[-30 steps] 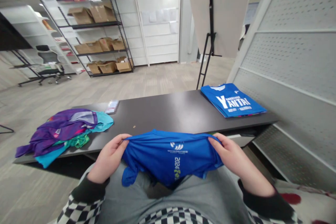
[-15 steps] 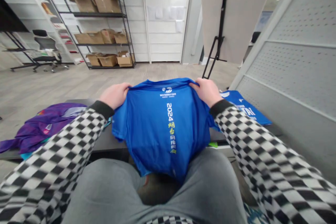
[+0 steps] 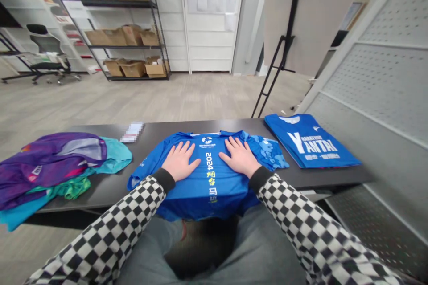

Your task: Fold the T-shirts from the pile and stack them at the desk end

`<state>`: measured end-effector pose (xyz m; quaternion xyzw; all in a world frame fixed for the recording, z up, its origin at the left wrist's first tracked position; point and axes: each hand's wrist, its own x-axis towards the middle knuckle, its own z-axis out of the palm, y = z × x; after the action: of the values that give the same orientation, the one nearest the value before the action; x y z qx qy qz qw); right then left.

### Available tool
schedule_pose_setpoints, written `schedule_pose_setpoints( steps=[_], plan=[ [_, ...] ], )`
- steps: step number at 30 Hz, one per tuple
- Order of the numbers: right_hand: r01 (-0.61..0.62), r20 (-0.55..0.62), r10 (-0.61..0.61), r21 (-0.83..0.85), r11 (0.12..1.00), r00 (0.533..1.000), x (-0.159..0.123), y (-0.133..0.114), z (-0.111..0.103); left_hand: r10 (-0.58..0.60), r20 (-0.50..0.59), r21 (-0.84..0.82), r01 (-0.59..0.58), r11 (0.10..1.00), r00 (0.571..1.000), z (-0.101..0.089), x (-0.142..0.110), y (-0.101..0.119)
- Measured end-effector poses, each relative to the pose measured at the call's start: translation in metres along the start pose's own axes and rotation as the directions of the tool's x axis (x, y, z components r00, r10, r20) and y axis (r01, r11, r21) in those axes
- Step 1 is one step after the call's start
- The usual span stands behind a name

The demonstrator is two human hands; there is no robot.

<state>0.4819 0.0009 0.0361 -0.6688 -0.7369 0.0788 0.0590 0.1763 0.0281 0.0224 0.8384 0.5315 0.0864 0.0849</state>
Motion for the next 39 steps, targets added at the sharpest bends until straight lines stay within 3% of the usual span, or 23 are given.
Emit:
schedule_pose_setpoints(
  steps=[5, 8, 11, 16, 18, 21, 26, 30, 34, 39],
  plan=[
    [-0.018, -0.032, 0.019, 0.015, 1.0, 0.999, 0.006, -0.001, 0.001, 0.021, -0.003, 0.002, -0.021, 1.0, 1.0, -0.012, 0.014, -0.009],
    [-0.011, -0.035, 0.011, 0.007, 1.0, 0.999, 0.016, -0.002, -0.006, -0.004, 0.019, -0.005, 0.004, 1.0, 1.0, -0.024, 0.041, -0.009],
    [0.009, -0.022, -0.01, -0.02, 1.0, 1.0, 0.038, 0.001, -0.023, -0.101, 0.026, 0.006, 0.101, 0.995, 0.995, -0.033, 0.076, -0.006],
    [0.056, -0.071, -0.061, -0.06, 0.997, 0.996, 0.086, 0.018, -0.035, -0.138, -0.129, 0.023, 0.142, 0.99, 0.982, -0.024, 0.116, -0.006],
    [0.065, -0.123, -0.071, -0.048, 0.997, 0.99, 0.1, 0.03, -0.029, -0.125, -0.19, -0.005, 0.126, 0.992, 0.974, -0.016, 0.123, -0.013],
    [0.068, -0.165, -0.068, -0.005, 0.998, 0.984, 0.115, 0.049, -0.018, -0.045, -0.185, -0.035, 0.04, 0.999, 0.982, -0.008, 0.129, -0.027],
    [0.101, -0.081, -0.099, 0.022, 0.995, 0.992, 0.129, 0.07, -0.015, -0.003, -0.107, -0.008, 0.002, 1.0, 0.994, -0.001, 0.141, -0.042],
    [0.106, 0.034, -0.106, -0.004, 0.994, 0.994, 0.134, 0.074, -0.019, -0.018, -0.025, 0.054, 0.019, 0.998, 1.0, 0.0, 0.154, -0.045],
    [0.079, 0.065, -0.077, -0.035, 0.996, 0.995, 0.136, 0.072, -0.02, -0.033, 0.028, 0.088, 0.03, 0.996, 0.999, -0.002, 0.163, -0.046],
    [0.047, 0.071, -0.043, -0.048, 0.998, 0.997, 0.142, 0.07, -0.018, -0.037, -0.048, 0.148, 0.044, 0.988, 0.998, -0.011, 0.157, -0.034]
  ],
)
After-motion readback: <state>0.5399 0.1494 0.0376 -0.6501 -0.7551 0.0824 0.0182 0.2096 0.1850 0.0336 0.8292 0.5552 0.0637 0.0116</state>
